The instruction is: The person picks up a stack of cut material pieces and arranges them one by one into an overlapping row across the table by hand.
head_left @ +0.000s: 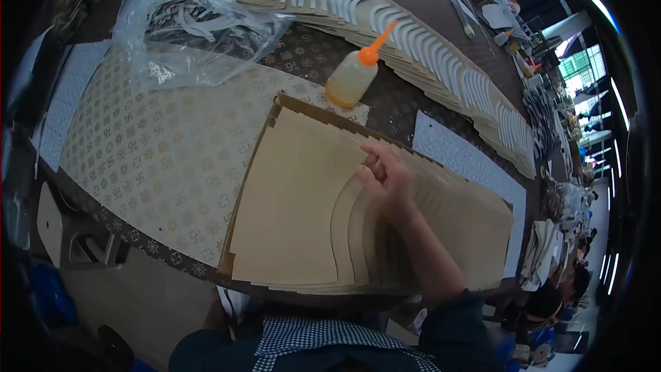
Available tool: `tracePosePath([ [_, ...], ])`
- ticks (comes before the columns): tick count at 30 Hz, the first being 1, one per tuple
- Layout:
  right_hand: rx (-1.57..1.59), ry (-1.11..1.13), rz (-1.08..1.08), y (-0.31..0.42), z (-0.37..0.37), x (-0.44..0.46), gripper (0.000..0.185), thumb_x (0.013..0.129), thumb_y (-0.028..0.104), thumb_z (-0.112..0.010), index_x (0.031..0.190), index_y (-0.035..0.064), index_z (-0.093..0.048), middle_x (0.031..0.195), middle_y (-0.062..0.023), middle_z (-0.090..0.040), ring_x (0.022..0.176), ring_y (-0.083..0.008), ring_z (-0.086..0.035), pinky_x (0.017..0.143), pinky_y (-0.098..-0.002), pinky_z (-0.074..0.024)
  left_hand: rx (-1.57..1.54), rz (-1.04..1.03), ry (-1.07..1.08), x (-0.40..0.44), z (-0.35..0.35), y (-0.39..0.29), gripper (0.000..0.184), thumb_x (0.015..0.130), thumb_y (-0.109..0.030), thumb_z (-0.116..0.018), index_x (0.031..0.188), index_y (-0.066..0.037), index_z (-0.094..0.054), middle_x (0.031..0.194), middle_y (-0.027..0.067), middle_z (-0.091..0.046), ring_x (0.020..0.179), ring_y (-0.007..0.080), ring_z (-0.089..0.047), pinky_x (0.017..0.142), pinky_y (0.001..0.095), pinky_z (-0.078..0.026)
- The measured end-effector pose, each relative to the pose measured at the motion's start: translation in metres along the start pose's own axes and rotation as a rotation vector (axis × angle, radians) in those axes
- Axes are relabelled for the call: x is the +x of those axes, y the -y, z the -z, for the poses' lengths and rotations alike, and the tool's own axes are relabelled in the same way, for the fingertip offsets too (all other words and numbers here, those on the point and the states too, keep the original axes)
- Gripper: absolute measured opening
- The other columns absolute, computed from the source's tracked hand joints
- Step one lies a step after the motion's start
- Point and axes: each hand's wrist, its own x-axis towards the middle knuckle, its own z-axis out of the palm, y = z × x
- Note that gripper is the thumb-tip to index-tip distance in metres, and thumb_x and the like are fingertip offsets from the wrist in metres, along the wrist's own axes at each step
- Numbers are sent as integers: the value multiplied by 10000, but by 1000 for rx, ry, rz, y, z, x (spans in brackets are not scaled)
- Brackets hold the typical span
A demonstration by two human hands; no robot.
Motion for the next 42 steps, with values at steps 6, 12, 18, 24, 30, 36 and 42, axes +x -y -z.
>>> tracePosePath([
  [6,273,70,-24,-24,5,-1,408,837,192,-651,1194,21,-554,879,-27,-559,694,-106,-548,647,-265,-468,-532,-45,-176,-17,39,17,286,907,-287,-564,1100,-83,-616,1035,66,-643,879,202,-614,742,370,-493],
  [12,490,-61,40,-14,44,-38,376,885,109,-617,1231,-8,-528,950,-35,-566,742,-73,-534,663,-211,-463,-1170,-492,-651,-59,178,-19,246,905,-305,-618,959,-71,-568,879,34,-584,696,135,-533,576,255,-420],
  [18,240,-357,110,-6,99,-141,245,878,50,-610,1112,-18,-596,882,-63,-588,674,-91,-540,598,-218,-463,-1282,-1069,-721,-163,287,-147,256,968,-250,-544,1138,-63,-585,918,13,-615,732,92,-551,647,229,-451],
  [24,107,-568,234,-3,93,-234,159,849,17,-629,1006,5,-637,867,-89,-627,651,-122,-583,554,-228,-466,-866,-1539,-372,-232,193,-334,249,968,-203,-552,1152,-37,-578,971,34,-613,840,107,-585,727,240,-474],
  [30,204,-409,268,-20,54,-271,104,817,60,-670,914,27,-656,772,-86,-626,570,-177,-585,512,-265,-483,-344,-1553,-236,-233,76,-465,379,896,-202,-633,1203,5,-555,1050,83,-615,951,142,-583,850,286,-465],
  [36,27,-524,418,-27,44,-268,113,782,84,-694,885,59,-656,767,-69,-629,600,-216,-612,537,-312,-519,-168,-1549,-232,-244,29,-487,362,903,-192,-626,1200,3,-557,1118,81,-602,999,142,-568,871,290,-455],
  [42,79,-478,115,-14,44,-261,219,783,58,-687,1000,42,-668,742,-82,-606,579,-208,-597,525,-318,-494,564,-1746,215,-318,-25,-402,354,894,-189,-601,1226,-71,-574,1269,118,-547,1186,273,-518,970,379,-428],
])
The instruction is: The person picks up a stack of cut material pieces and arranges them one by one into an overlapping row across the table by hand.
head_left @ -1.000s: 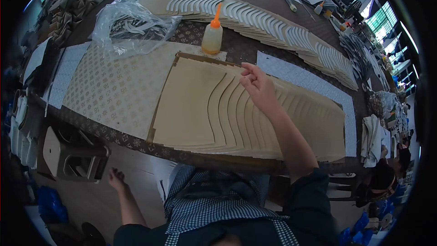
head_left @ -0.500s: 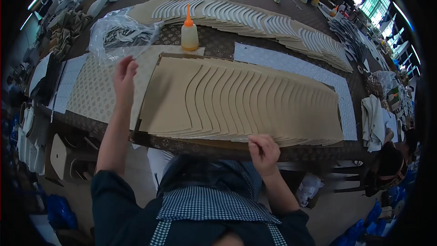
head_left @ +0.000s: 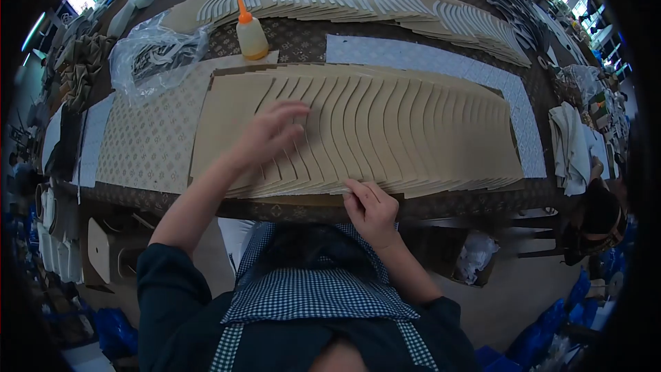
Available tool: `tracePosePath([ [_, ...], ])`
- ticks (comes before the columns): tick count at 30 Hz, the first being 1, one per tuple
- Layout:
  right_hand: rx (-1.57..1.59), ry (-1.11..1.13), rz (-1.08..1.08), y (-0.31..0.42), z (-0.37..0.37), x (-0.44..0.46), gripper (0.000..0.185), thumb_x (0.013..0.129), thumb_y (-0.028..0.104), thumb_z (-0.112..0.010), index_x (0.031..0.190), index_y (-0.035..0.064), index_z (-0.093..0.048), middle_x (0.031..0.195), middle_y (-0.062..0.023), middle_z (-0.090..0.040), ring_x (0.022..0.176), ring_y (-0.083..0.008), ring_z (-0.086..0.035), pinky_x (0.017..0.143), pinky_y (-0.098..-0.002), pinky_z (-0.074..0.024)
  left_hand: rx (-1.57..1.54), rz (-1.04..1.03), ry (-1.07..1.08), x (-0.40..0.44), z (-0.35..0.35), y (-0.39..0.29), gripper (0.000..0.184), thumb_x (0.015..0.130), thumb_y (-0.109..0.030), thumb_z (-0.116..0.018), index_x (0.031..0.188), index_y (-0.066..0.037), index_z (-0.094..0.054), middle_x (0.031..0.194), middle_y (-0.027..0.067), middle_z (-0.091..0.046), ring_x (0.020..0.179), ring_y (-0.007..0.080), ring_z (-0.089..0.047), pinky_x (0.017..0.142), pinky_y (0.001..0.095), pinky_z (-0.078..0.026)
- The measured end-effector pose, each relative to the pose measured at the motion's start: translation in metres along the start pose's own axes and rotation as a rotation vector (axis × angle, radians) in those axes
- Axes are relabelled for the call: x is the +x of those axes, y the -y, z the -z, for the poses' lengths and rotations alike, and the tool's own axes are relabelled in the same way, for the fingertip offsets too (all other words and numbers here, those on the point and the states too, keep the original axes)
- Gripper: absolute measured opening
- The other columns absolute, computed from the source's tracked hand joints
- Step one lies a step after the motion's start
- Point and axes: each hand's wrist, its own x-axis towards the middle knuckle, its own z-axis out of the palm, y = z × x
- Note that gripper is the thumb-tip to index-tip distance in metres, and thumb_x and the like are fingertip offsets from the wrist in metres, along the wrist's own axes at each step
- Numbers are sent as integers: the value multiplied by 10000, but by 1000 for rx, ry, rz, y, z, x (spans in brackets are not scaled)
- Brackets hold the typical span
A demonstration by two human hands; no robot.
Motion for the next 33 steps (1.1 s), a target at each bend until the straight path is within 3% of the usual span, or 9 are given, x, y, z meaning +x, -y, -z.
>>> tracePosePath([
  [2,-88,17,-1,0,-3,2,270,777,62,-681,1046,55,-671,725,-60,-592,567,-180,-589,517,-294,-492,157,-231,170,-6,-17,-14,370,898,-234,-592,1237,-87,-574,1353,100,-494,1279,268,-439,1030,408,-376],
  [6,-261,64,6,9,-5,7,316,778,92,-681,1092,60,-673,691,-39,-562,554,-164,-578,507,-282,-485,337,-389,231,-14,-38,-13,420,890,-348,-583,1233,-106,-581,1376,53,-487,1332,258,-386,1081,457,-303],
  [9,-277,81,-27,11,-6,9,302,779,114,-688,1076,63,-682,678,-33,-547,561,-166,-575,513,-286,-483,289,-418,271,-16,-35,-9,438,869,-292,-616,1268,-119,-564,1390,67,-474,1339,274,-383,1084,469,-298],
  [18,-216,108,-5,10,-5,7,294,774,120,-697,1066,87,-696,693,-26,-558,590,-168,-584,541,-291,-491,313,-401,273,-21,-33,-10,439,865,-341,-606,1232,-103,-572,1389,66,-468,1343,256,-376,1094,465,-292],
  [21,-195,80,-25,10,-5,7,294,783,106,-692,1075,68,-687,702,-35,-563,576,-176,-584,531,-300,-490,318,-413,278,-21,-33,-8,449,862,-346,-606,1238,-103,-567,1395,68,-462,1348,255,-368,1096,466,-288],
  [24,-113,18,-197,9,-5,8,284,793,89,-687,1074,47,-679,713,-48,-571,567,-186,-589,521,-303,-489,322,-388,267,-19,-36,-12,465,855,-353,-608,1243,-100,-565,1400,67,-455,1355,249,-358,1096,467,-286],
  [27,-131,40,-187,11,-4,11,241,825,49,-661,1061,3,-667,769,-92,-611,592,-197,-609,544,-296,-491,352,-385,247,-15,-43,-19,489,846,-358,-612,1250,-86,-558,1388,72,-460,1352,243,-359,1094,456,-287],
  [33,-130,42,-166,10,-4,10,225,824,37,-657,1046,6,-670,780,-90,-617,598,-198,-614,540,-293,-492,338,-416,252,-9,-46,-23,501,833,-360,-620,1240,-73,-567,1319,70,-504,1313,240,-396,1070,424,-315],
])
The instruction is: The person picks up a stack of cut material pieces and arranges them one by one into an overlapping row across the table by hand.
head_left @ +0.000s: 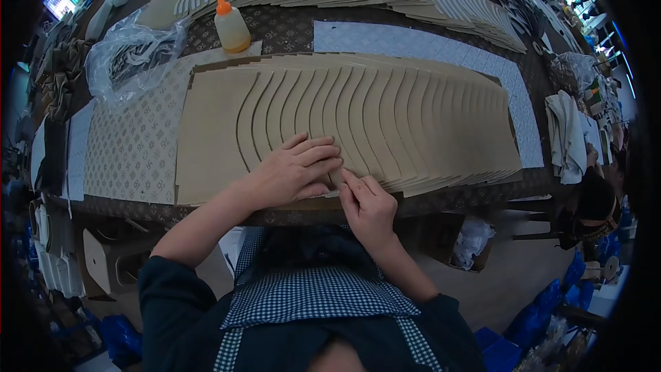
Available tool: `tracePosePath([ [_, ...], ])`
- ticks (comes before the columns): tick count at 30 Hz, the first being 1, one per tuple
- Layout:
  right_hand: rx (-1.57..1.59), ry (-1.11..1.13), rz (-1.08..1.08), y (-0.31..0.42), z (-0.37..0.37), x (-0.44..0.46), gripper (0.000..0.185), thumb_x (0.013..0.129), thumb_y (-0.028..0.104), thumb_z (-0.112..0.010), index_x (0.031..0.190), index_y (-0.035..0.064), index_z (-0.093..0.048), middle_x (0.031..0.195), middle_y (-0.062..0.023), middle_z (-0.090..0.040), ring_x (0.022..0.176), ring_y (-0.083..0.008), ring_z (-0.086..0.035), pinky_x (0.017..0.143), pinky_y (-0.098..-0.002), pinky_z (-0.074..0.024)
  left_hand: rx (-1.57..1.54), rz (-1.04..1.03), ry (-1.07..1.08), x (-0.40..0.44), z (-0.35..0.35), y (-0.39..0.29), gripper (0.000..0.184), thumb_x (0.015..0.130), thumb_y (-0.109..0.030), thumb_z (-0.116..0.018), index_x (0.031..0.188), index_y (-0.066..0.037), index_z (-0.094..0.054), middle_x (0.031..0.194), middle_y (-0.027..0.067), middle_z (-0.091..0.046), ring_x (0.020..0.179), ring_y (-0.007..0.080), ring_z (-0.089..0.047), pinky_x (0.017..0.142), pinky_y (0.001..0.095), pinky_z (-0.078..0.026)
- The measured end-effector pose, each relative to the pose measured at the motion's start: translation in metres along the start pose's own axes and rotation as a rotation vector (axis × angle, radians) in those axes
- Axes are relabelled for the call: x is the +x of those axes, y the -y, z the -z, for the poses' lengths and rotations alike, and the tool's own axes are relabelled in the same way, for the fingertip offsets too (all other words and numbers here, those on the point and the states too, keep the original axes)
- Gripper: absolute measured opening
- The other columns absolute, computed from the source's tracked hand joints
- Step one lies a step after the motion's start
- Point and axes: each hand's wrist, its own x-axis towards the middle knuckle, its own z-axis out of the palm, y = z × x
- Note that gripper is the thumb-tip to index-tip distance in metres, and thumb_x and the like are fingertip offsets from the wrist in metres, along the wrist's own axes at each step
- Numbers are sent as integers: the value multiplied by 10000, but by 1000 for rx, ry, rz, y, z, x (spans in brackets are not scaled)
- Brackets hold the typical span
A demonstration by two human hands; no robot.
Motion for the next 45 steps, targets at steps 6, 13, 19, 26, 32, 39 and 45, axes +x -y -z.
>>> tracePosePath([
  [6,22,-22,28,-5,-1,-1,225,811,58,-674,1033,25,-677,744,-66,-606,578,-180,-605,519,-287,-488,-7,3,6,-1,1,-1,502,825,-361,-626,1230,-70,-573,1309,70,-510,1305,235,-405,1056,420,-329],
  [13,78,-42,-172,3,6,3,229,859,42,-631,1081,-9,-655,735,-102,-581,562,-151,-552,525,-272,-454,36,-12,-8,12,-2,-7,556,814,-355,-642,1277,-62,-544,1336,72,-505,1314,233,-398,1077,422,-312],
  [19,16,-25,-205,3,6,2,247,868,70,-623,1101,-8,-648,732,-109,-578,554,-180,-539,531,-292,-449,13,11,41,18,-6,-9,574,829,-388,-608,1300,-72,-522,1355,82,-481,1332,243,-384,1091,454,-300],
  [26,25,25,-247,5,11,4,237,862,102,-625,1083,24,-661,753,-110,-606,595,-243,-610,556,-331,-495,-9,11,53,19,-5,-8,566,825,-388,-613,1288,-72,-532,1338,92,-491,1320,249,-394,1087,440,-309],
  [32,50,4,-214,5,11,3,206,869,83,-616,1060,23,-668,744,-108,-604,589,-233,-606,547,-321,-490,-20,3,41,18,-5,-8,565,828,-404,-616,1282,-76,-540,1331,87,-488,1318,256,-392,1085,444,-314],
  [39,58,-8,-191,4,11,3,185,866,81,-623,1034,21,-671,743,-109,-604,585,-236,-606,539,-322,-490,-20,-11,42,16,-7,-7,558,827,-407,-618,1273,-80,-546,1315,86,-487,1313,261,-396,1082,453,-318],
  [45,60,-6,-205,5,12,3,177,864,75,-624,1025,21,-672,745,-111,-604,589,-237,-610,541,-324,-489,-42,-4,43,16,-6,-6,550,828,-401,-622,1271,-83,-547,1306,87,-487,1305,262,-404,1080,459,-317],
])
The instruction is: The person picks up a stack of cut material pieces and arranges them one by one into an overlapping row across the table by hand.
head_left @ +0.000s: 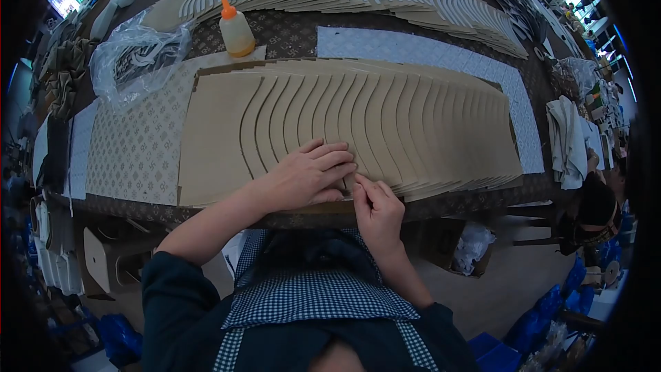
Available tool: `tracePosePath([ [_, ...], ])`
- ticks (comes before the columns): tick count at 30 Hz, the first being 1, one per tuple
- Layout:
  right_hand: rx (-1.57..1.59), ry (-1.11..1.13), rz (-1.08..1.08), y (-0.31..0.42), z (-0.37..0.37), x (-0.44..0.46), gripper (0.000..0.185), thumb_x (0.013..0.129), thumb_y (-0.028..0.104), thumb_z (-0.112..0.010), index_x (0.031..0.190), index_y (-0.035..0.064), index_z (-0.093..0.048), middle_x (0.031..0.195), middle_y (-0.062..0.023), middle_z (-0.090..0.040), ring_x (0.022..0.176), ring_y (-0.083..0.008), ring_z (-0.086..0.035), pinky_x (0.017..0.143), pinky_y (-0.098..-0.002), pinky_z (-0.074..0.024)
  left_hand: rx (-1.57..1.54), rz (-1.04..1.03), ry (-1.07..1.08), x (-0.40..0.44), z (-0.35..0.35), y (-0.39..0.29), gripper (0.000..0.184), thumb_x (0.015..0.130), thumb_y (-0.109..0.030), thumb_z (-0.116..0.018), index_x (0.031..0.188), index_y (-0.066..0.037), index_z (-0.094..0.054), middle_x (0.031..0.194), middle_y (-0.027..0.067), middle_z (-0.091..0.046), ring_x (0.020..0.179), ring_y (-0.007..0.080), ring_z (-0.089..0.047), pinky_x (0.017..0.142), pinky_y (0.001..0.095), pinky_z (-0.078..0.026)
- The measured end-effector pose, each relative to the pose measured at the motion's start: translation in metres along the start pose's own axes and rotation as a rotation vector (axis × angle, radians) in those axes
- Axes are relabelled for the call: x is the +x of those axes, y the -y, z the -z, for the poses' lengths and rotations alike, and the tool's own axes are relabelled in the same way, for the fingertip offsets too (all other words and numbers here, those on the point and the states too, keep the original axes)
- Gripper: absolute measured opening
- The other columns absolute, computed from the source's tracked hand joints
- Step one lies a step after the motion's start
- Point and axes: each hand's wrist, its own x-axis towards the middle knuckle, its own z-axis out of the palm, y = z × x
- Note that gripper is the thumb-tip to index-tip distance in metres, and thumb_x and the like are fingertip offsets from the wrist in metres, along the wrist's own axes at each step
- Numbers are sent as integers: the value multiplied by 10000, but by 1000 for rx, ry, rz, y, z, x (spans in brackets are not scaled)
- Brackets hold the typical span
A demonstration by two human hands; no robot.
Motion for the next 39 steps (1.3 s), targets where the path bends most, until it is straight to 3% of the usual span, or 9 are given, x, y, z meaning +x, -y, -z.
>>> tracePosePath([
  [9,15,-58,36,-4,17,-1,140,841,45,-653,977,22,-679,729,-90,-600,564,-189,-592,515,-291,-470,40,-7,4,-1,2,-2,563,831,-393,-614,1294,-83,-528,1338,87,-474,1319,259,-390,1087,460,-308],
  [14,0,-238,23,-19,31,4,141,855,32,-651,992,25,-681,732,-51,-558,529,-105,-482,495,-234,-415,38,12,1,3,1,-5,540,843,-360,-615,1282,-55,-538,1351,84,-477,1332,239,-370,1098,425,-288],
  [21,-43,-120,61,-27,20,-10,218,814,39,-672,1030,50,-695,787,-61,-608,605,-162,-599,554,-273,-483,78,-10,49,11,-7,-15,606,843,-400,-608,1356,-104,-484,1437,71,-405,1383,225,-313,1127,480,-239],
  [33,-70,-98,101,-30,15,-16,257,797,43,-682,1054,53,-693,782,-59,-604,580,-173,-588,541,-281,-480,43,-12,65,12,-10,-18,600,828,-402,-621,1338,-110,-501,1412,76,-423,1381,251,-312,1125,489,-234],
  [39,-54,-166,-53,-23,19,-12,247,825,47,-655,1072,50,-677,787,-68,-609,577,-178,-594,550,-291,-488,54,-25,45,13,-8,-20,579,840,-388,-610,1324,-87,-512,1394,81,-439,1375,245,-316,1111,469,-251],
])
